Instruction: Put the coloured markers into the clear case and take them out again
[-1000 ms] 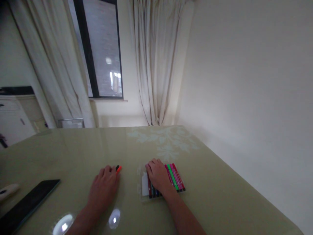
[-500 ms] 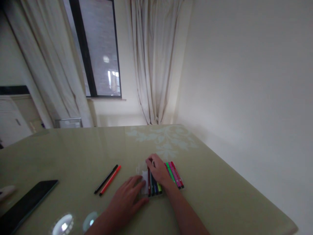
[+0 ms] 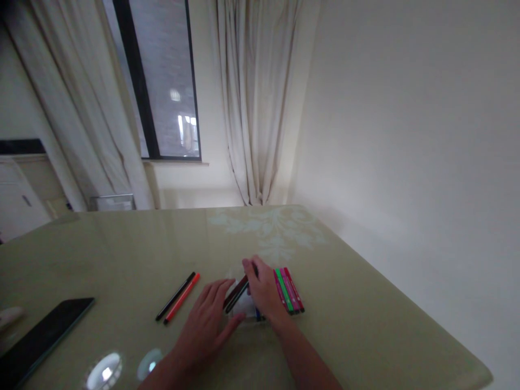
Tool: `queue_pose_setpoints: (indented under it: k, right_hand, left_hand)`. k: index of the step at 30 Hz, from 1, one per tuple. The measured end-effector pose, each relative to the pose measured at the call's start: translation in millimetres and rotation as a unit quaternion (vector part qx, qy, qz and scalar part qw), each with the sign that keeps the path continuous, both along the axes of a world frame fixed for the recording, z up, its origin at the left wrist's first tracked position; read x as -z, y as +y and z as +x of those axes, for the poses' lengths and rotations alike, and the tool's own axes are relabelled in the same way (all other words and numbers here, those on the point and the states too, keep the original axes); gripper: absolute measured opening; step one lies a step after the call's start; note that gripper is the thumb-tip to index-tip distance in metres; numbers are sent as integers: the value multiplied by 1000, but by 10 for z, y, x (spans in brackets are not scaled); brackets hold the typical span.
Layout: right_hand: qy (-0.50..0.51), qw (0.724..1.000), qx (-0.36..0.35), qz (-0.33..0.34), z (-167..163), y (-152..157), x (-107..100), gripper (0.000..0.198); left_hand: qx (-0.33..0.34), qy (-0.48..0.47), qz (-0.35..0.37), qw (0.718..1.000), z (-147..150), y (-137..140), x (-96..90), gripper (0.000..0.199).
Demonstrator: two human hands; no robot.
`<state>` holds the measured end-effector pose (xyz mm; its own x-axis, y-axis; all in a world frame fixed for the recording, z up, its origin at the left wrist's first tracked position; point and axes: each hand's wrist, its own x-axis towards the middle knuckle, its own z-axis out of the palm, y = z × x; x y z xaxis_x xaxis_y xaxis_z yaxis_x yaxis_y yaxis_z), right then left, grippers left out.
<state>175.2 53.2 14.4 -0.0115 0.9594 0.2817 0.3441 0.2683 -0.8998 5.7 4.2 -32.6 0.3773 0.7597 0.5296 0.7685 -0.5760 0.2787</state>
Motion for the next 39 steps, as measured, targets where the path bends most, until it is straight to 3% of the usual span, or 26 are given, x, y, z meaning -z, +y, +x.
queue_pose_setpoints:
  k: [3,5,7,10,15,22,35,37,39]
  right_hand:
    - [3,995,-96,-6,-164,-55,41,43]
    - [-14,997,-80,18,-132,-7,58,42]
    - [-74,996,-17,36,0,83,76,38]
    - [-247,965,50,67,221,204,123,33]
    - [-416,907,14,63,275,240,203,27]
    - [-439,896,2,65,240,225,188,20]
    - [-421,903,2,79,256,243,213,20]
    - [-421,903,5,81,254,251,223,19]
    - [-422,903,9,81,251,257,231,19]
  left_hand:
    - [-29,16,4,999,-26,61,36,45]
    - [-54,46,-36,997,-121,128,27,45]
    - [-100,90,-84,987,-258,198,-8,48]
    - [-153,149,-114,970,-438,264,-73,48]
    - [-178,179,-94,963,-465,244,-159,49]
    - [-214,171,-88,958,-540,270,-213,45]
    - [-265,105,-101,953,-905,410,-254,29]
    - [-252,88,-82,960,-824,383,-263,28]
    - [-196,62,-57,977,-635,296,-255,29]
